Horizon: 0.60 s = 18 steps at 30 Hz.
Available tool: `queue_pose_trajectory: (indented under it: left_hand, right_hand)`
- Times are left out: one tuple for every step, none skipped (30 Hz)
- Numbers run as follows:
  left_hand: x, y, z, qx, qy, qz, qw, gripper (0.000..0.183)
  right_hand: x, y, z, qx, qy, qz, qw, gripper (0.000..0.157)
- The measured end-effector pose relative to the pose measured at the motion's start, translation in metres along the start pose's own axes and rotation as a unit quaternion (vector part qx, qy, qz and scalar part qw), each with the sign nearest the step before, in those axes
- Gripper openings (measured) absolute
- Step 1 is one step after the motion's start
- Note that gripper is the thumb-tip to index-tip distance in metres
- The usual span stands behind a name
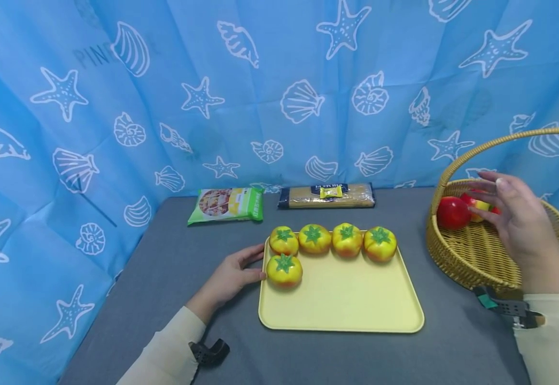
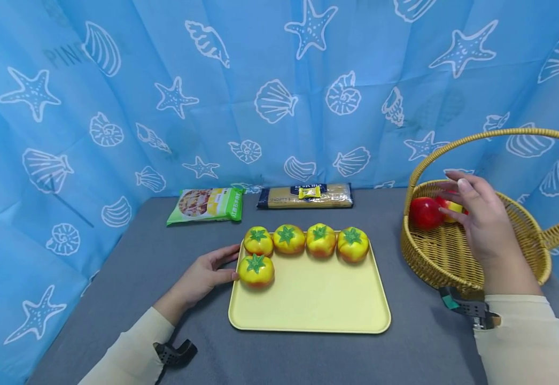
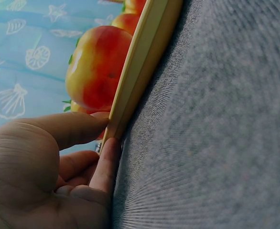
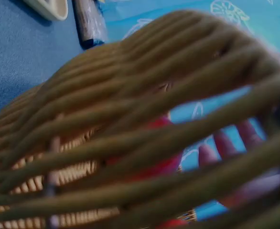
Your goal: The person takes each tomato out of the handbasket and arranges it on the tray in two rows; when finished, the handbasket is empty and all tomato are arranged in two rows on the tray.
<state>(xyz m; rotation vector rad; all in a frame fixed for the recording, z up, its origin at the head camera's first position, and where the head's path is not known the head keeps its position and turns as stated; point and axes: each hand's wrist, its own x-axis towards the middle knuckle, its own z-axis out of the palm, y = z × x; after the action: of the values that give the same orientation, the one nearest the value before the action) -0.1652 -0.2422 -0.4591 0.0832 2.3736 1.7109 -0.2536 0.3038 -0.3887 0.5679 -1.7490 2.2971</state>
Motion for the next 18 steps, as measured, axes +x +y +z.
queue_pose_trajectory:
  left_hand:
    - [0.0,0.0,0.0,-0.001,0.0,-0.001,1.0,0.075]
    - [0.0,0.0,0.0,-0.002,0.0,-0.001,1.0,0.075]
    - [0.0,0.0,0.0,-0.002,0.001,-0.002,1.0,0.075]
    - [0.0,0.0,0.001,-0.003,0.002,-0.003,1.0,0.075]
    - [0.0,0.0,0.001,-0.002,0.002,-0.003,1.0,0.075]
    - [0.0,0.0,0.001,-0.002,0.003,-0.004,1.0,0.076]
    - [0.001,0.0,0.001,-0.001,0.003,-0.004,1.0,0.076]
    - [0.001,0.001,0.001,-0.001,0.002,-0.004,1.0,0.076]
    - [0.001,0.001,0.001,0.0,0.002,-0.003,1.0,0.076]
    - [0.001,0.001,0.001,-0.001,0.002,-0.002,1.0,0.076]
    - [0.001,0.0,0.001,0.001,0.001,-0.001,1.0,0.076]
    - [0.001,0.0,0.001,0.0,0.001,0.0,1.0,0.076]
    - [0.001,0.0,0.001,0.0,0.001,0.001,1.0,0.077]
    - [0.001,0.0,0.001,0.0,0.0,0.001,1.0,0.077]
    - [0.001,-0.001,0.001,0.0,0.0,0.002,1.0,0.077]
    - [0.001,-0.001,0.0,0.001,0.0,0.004,1.0,0.077]
    - [0.002,-0.001,0.0,0.002,0.0,0.005,1.0,0.077]
    - [0.001,-0.001,0.0,0.002,-0.001,0.006,1.0,0.076]
  right_hand:
    - [0.0,0.001,-0.003,0.0,-0.005,0.01,1.0,0.033]
    - [0.0,0.002,-0.005,-0.002,-0.009,0.022,1.0,0.032]
    - [0.001,0.003,-0.007,-0.008,-0.013,0.035,0.999,0.031]
    - [0.001,0.003,-0.009,-0.013,-0.017,0.047,0.999,0.03]
    - [0.001,0.004,-0.011,-0.027,-0.017,0.06,0.998,0.029]
    - [0.001,0.004,-0.013,-0.047,-0.018,0.071,0.996,0.027]
    - [0.001,0.004,-0.014,-0.07,-0.018,0.083,0.994,0.025]
    - [0.001,0.004,-0.015,-0.095,-0.017,0.094,0.991,0.024]
    - [0.001,0.004,-0.015,-0.126,-0.019,0.104,0.986,0.022]
    - [0.001,0.004,-0.016,-0.159,-0.023,0.116,0.98,0.022]
    - [0.002,0.004,-0.016,-0.191,-0.028,0.126,0.973,0.021]
    - [0.002,0.004,-0.015,-0.223,-0.034,0.135,0.965,0.023]
    - [0.002,0.004,-0.015,-0.248,-0.041,0.144,0.957,0.028]
    - [0.003,0.004,-0.014,-0.267,-0.049,0.153,0.95,0.034]
    - [0.004,0.005,-0.013,-0.286,-0.059,0.16,0.943,0.043]
    - [0.004,0.005,-0.012,-0.296,-0.067,0.167,0.938,0.051]
    - [0.004,0.005,-0.011,-0.303,-0.072,0.17,0.935,0.059]
    - [0.004,0.005,-0.01,-0.31,-0.074,0.172,0.932,0.064]
